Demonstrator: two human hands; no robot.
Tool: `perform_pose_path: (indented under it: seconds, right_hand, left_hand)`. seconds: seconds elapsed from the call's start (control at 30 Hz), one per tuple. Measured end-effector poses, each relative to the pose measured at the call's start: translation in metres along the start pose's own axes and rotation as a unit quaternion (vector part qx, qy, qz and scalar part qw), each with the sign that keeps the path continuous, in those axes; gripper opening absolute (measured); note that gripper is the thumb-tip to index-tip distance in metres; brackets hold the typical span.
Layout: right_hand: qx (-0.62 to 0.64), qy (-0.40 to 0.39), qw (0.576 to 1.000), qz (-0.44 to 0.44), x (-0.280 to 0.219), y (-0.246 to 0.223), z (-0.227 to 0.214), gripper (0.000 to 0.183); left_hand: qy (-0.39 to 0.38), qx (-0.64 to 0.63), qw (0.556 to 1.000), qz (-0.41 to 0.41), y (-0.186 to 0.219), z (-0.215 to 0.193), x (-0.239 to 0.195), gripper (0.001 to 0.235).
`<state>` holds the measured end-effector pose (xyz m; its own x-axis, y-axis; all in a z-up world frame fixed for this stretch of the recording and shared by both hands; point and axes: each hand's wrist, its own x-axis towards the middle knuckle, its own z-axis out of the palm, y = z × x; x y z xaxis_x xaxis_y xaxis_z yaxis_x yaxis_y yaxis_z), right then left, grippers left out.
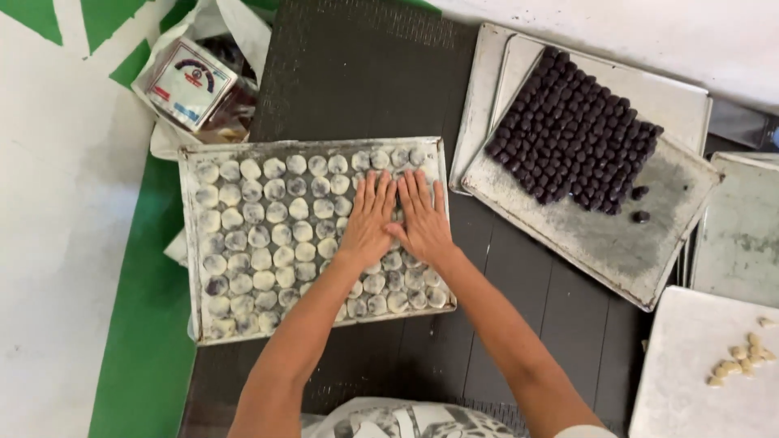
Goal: The person wraps small dark fillings into white dough pieces by hand and places them on a metal tray. They then shake the tray vigorously to coat the dumplings in a white powder.
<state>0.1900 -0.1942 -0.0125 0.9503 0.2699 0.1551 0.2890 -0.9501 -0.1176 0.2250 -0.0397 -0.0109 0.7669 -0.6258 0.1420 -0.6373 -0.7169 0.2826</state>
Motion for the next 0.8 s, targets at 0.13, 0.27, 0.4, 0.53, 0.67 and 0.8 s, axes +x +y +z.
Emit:
perform_pose_path:
  seconds: [0.13,0.27,0.4,0.53,0.67,0.8]
  right_hand:
    - [0.004,-0.047,0.999,0.017,0.004,0.005,0.008,0.095]
    - [-0.011,-0.044,0.998,0.038,0.025,0.005,-0.029,0.093]
    - [-0.020,-0.063,0.996,0.062,0.034,0.025,-0.005,0.095]
    - [-0.028,-0.087,0.992,0.086,0.040,0.018,-0.011,0.095]
    - [-0.020,-0.084,0.995,0.048,0.047,-0.001,-0.020,0.096]
    - [-0.090,-0.147,0.983,0.064,0.053,-0.007,-0.021,0.088]
  left_hand:
    - [-0.030,0.009,1.000,0.005,-0.006,0.005,0.005,0.073]
    - [-0.015,0.008,1.000,-0.012,-0.003,-0.010,0.005,0.067]
    - [-0.006,-0.030,0.999,-0.044,0.005,-0.055,-0.010,0.068]
    - [0.089,-0.079,0.991,-0.066,0.023,-0.080,-0.053,0.062]
    - [0.086,-0.106,0.986,-0.091,0.051,-0.088,-0.111,0.057]
    - [0.025,-0.097,0.987,-0.124,0.065,-0.086,-0.172,0.065]
